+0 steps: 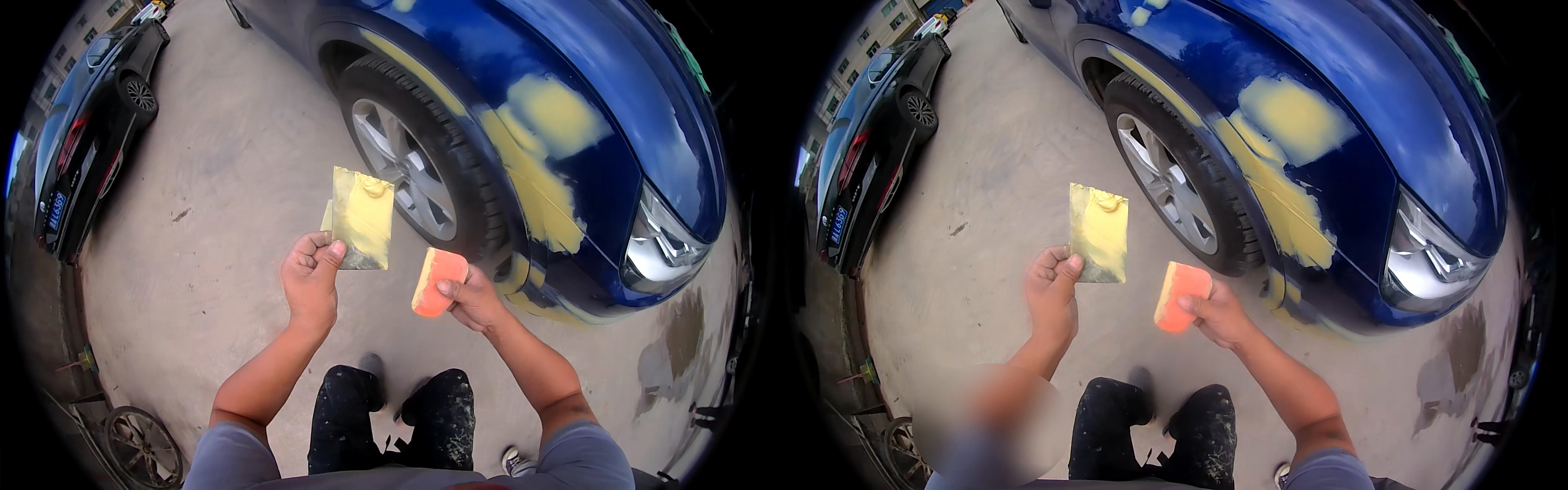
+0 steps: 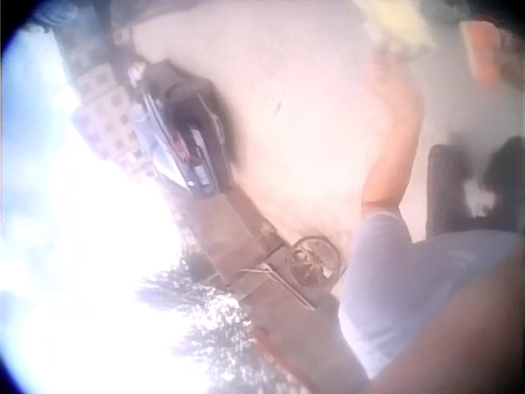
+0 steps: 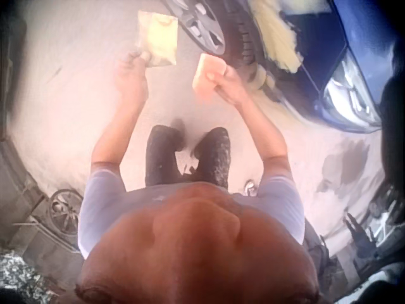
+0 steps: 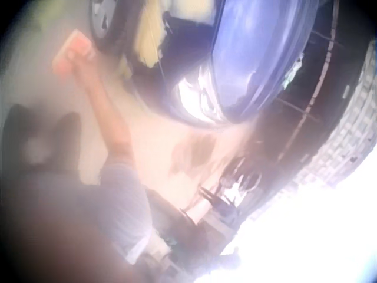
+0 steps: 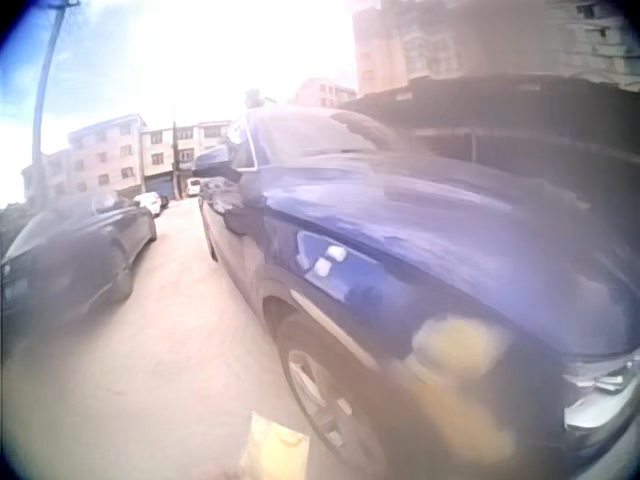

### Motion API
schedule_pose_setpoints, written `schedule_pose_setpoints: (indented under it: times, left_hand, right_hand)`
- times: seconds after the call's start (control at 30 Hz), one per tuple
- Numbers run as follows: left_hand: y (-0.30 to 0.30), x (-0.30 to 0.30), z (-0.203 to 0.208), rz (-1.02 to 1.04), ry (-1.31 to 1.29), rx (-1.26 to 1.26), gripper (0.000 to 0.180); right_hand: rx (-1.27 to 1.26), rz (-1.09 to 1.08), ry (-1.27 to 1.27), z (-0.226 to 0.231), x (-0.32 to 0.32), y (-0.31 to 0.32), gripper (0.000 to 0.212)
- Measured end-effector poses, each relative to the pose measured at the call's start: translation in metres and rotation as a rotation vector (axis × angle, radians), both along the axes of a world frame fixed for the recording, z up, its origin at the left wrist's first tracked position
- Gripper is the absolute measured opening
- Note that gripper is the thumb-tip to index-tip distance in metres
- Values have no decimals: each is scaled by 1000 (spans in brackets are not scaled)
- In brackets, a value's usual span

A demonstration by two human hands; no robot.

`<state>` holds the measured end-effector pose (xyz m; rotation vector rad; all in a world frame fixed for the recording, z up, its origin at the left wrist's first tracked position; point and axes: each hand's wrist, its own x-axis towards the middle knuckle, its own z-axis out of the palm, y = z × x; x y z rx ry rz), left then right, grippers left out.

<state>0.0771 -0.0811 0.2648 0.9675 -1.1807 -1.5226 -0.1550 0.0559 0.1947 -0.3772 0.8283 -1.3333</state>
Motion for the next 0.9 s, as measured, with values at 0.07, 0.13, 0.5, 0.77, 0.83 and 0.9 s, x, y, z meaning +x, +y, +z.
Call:
schedule_pose_setpoints:
  times: [0.07,0.13,0.5,0.77,0.83,0.9]
  left_hand:
    - [8,-1,29,-6,24,28,19]
    - [17,-3,60,-18,31,50,19]
    - [63,49,268,-118,-188,53,20]
    - [19,99,285,-541,-34,440,16]
    - [4,112,286,-732,-63,526,13]
    - [-7,125,287,-924,-159,536,13]
  right_hand:
    - [-18,-43,-43,34,10,4,38]
    - [-60,-88,-78,66,18,11,36]
    - [170,-422,-207,301,82,46,33]
    - [166,-740,-318,329,145,14,31]
    - [147,-724,-299,335,163,1,32]
    - [139,-648,-281,342,182,-9,33]
